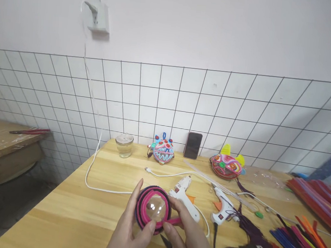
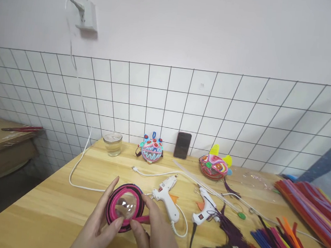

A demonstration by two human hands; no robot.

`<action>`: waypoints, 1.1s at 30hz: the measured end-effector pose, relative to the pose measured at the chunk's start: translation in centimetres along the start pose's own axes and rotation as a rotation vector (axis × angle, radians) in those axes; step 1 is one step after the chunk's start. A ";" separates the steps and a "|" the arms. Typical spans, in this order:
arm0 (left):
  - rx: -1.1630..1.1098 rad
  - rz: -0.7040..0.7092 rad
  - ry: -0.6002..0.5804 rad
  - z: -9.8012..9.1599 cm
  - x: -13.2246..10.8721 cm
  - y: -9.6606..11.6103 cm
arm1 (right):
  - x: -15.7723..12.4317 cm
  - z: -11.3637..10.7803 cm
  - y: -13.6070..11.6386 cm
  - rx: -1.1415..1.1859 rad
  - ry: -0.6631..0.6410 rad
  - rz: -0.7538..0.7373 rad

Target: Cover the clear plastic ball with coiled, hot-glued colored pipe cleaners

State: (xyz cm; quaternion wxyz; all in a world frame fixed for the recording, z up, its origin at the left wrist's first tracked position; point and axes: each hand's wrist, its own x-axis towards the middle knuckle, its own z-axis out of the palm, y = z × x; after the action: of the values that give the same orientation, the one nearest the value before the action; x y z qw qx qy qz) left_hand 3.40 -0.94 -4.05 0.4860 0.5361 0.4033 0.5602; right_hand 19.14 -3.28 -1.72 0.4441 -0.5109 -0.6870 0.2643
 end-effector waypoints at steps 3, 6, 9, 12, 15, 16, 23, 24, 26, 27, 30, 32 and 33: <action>0.025 0.017 0.007 0.0 0.0 0.0 | 0.2 -0.4 -0.3 0.035 -0.009 -0.038; 0.067 0.035 0.042 0.0 0.0 0.0 | 0.2 -0.7 -0.4 0.013 0.043 -0.081; 0.083 0.062 0.064 0.0 0.0 -0.2 | 0.2 -0.9 -0.2 -0.070 0.085 -0.156; 0.070 0.074 0.071 0.0 0.0 -0.2 | 0.1 -1.0 -0.2 -0.110 0.043 -0.202; 0.047 0.064 0.086 0.0 0.1 -0.2 | 0.1 -1.1 -0.3 -0.131 -0.006 -0.234; 0.036 0.059 0.093 0.0 0.1 -0.1 | 0.2 -1.1 -0.4 -0.138 -0.011 -0.249; 0.050 0.064 0.060 -0.1 0.2 -0.4 | 0.3 -1.4 -0.5 -0.141 -0.004 -0.376; 0.061 0.066 0.051 -0.1 0.1 -0.4 | 0.3 -1.6 -0.6 -0.149 -0.013 -0.396; 0.078 0.069 0.035 -0.2 0.1 -0.2 | 0.4 -1.9 -0.8 -0.179 -0.041 -0.432; 0.085 0.069 0.028 -0.2 0.0 -0.1 | 0.5 -2.1 -0.9 -0.196 -0.051 -0.444; 0.099 0.062 -0.002 -0.1 -0.1 0.2 | 0.7 -2.4 -1.0 -0.205 -0.029 -0.472; 0.094 0.048 -0.018 -0.1 -0.1 0.3 | 0.7 -2.4 -1.0 -0.181 0.006 -0.494; 0.085 0.040 -0.023 -0.1 -0.1 0.3 | 0.7 -2.4 -1.0 -0.168 0.019 -0.503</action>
State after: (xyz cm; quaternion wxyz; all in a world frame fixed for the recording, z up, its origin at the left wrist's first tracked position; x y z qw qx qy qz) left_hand 3.29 -1.09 -3.75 0.4562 0.5705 0.4103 0.5459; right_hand 20.70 -3.17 0.43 0.4582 -0.3617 -0.8077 0.0827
